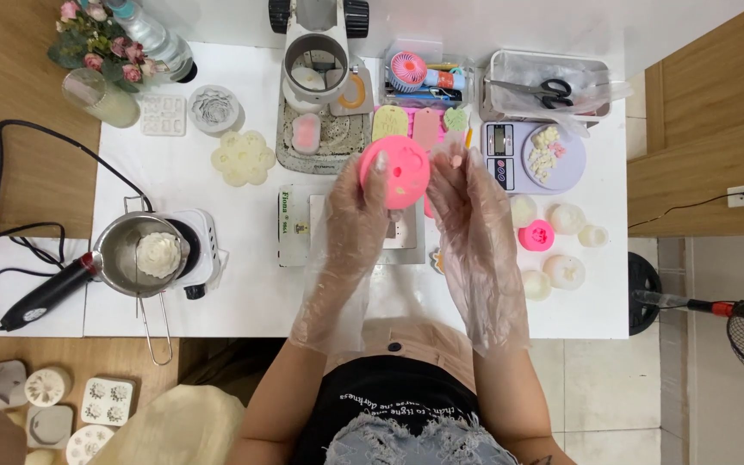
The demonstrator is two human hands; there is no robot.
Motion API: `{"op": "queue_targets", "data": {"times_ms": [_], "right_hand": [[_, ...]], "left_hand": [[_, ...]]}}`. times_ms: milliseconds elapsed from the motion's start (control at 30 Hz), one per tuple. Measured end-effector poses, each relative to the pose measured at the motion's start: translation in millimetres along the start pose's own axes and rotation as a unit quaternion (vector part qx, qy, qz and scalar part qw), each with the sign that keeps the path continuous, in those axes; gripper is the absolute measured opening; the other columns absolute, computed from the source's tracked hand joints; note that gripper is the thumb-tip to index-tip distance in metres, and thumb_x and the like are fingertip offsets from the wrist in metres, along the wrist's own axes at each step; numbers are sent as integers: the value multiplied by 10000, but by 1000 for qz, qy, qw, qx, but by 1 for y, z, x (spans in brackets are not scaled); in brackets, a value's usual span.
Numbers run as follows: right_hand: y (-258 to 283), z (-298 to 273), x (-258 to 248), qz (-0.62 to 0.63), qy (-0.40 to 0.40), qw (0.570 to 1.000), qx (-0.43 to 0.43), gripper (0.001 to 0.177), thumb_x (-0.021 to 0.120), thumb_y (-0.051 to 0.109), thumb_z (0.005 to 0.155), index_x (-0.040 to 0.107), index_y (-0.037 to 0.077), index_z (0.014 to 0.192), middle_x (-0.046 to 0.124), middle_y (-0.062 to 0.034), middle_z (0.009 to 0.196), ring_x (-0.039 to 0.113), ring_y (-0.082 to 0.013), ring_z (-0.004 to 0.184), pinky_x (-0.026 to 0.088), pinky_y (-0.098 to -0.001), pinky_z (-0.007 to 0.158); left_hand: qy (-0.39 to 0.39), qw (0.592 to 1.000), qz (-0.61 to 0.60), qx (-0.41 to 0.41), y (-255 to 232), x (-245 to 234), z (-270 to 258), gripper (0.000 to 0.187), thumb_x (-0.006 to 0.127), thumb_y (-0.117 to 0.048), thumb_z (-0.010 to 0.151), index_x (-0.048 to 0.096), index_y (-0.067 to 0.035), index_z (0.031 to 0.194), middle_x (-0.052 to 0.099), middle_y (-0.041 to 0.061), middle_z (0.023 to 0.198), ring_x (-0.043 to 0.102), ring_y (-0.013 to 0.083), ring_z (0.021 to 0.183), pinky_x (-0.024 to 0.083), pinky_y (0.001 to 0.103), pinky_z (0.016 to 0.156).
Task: Removing finished soap or candle components from silicone molds and assembling them on a workbench.
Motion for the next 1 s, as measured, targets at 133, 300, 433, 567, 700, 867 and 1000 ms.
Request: {"op": "queue_targets", "data": {"times_ms": [133,300,433,567,700,867,1000], "right_hand": [[-11,0,-8,-19,-41,997,58,252,617,304,1035,643,55,1067,721,-65,1089,725,-145,1032,590,-272,954],[-24,-3,-22,-69,-79,988,112,333,672,207,977,668,22,1253,738,-80,1121,731,-131,984,620,-244,882],[-35,6,-49,-76,-63,991,90,351,708,127,969,662,2,1294,745,-87,1109,718,-126,951,605,-231,844],[-45,4,-70,-251,-69,965,37,351,718,85,951,673,2,1289,760,-55,1009,705,-89,891,585,-199,789],[-52,-8,-76,-404,-68,912,-28,319,736,56,901,635,14,1201,745,-49,892,695,-83,806,563,-208,705],[-58,-24,-67,-509,-19,859,-46,200,788,78,927,688,-2,1082,747,-46,918,633,-81,792,520,-231,694],[-57,-28,-35,-616,76,776,-115,168,795,100,919,741,23,1058,757,-75,922,672,-119,786,560,-276,733]], "left_hand": [[-21,999,49,-3,7,-25,0,358,524,-374,1104,638,-36,1076,647,19,757,571,55,597,473,235,513],[-38,998,38,23,1,-49,-5,396,505,-417,1092,636,-45,1129,652,10,764,595,68,598,484,238,529],[-73,991,107,-11,-5,-79,-11,404,500,-440,1081,633,-60,1109,652,3,766,583,63,585,469,230,520],[-97,988,115,-24,-16,-98,-15,404,502,-450,1094,620,-64,1065,640,13,755,584,72,600,467,234,534],[-117,989,84,-36,-23,-104,-20,391,511,-441,1076,605,-62,1066,649,22,770,585,84,591,468,243,529],[-110,988,105,-39,-17,-111,-25,414,509,-443,1091,614,-45,1052,640,27,764,583,84,601,483,242,555],[-126,987,91,-49,-7,-113,-26,411,514,-432,1077,633,-39,1063,649,23,768,589,88,592,503,246,559]]}}
Point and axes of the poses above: each hand's wrist, its own z-axis towards the middle knuckle, its own x-axis out of the palm, y = z × x, the point moved 2 cm from there along z, towards the middle knuckle
